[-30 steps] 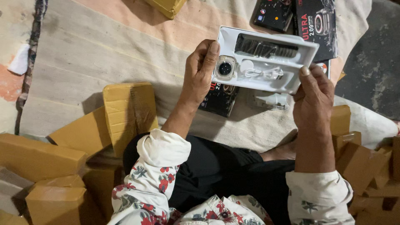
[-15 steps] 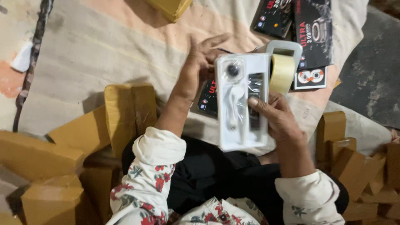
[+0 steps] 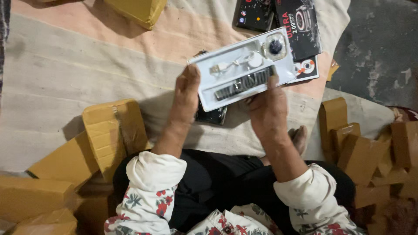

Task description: The person sits on the floor and packs smartwatches into cardboard boxes. They place the watch, strap, and charger into a white tray, close the product box, insert it into a larger shipping box, and seal the box with tape.

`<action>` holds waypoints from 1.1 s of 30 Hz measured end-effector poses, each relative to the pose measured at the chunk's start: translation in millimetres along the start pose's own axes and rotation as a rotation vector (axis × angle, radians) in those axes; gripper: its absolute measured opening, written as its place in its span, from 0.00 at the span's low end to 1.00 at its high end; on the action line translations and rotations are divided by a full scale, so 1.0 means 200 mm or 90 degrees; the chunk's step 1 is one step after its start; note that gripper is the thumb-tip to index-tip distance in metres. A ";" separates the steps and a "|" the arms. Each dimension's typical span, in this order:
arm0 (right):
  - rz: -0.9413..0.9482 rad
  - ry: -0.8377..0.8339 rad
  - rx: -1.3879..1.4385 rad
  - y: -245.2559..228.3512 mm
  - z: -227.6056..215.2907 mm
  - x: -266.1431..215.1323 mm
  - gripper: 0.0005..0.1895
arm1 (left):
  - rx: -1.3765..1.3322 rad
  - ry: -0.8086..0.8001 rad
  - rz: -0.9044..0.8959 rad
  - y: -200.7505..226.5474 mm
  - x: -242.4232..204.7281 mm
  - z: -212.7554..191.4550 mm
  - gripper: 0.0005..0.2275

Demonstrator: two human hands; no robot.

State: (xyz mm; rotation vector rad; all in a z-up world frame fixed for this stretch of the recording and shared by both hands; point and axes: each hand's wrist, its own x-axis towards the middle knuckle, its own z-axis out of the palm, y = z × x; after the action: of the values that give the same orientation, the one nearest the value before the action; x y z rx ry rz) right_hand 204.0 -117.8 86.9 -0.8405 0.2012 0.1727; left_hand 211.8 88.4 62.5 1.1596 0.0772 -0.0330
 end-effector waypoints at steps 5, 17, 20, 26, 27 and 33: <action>-0.031 0.006 -0.009 -0.10 0.01 0.02 0.20 | -0.088 0.021 0.007 0.05 0.05 -0.12 0.25; -0.048 0.007 -0.054 -0.05 -0.06 0.01 0.14 | -0.034 0.053 0.049 0.07 0.07 -0.19 0.24; -0.053 0.016 -0.082 -0.04 -0.06 0.02 0.14 | -0.061 0.027 0.057 0.08 0.08 -0.18 0.24; -0.229 0.057 -0.417 -0.05 -0.05 0.04 0.15 | 0.026 -0.027 0.069 0.09 0.02 -0.09 0.22; -0.273 0.036 -0.490 -0.06 -0.05 0.04 0.16 | 0.045 -0.031 0.087 0.09 0.00 -0.06 0.22; -0.225 0.192 -0.749 -0.14 -0.03 0.05 0.20 | 0.093 -0.051 0.113 0.11 -0.03 0.01 0.23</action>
State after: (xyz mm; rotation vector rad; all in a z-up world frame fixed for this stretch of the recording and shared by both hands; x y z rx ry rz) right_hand 219.3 -140.5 101.0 -2.0584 0.2246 -0.2071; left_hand 206.7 95.4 84.1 1.3057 -0.1008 0.0741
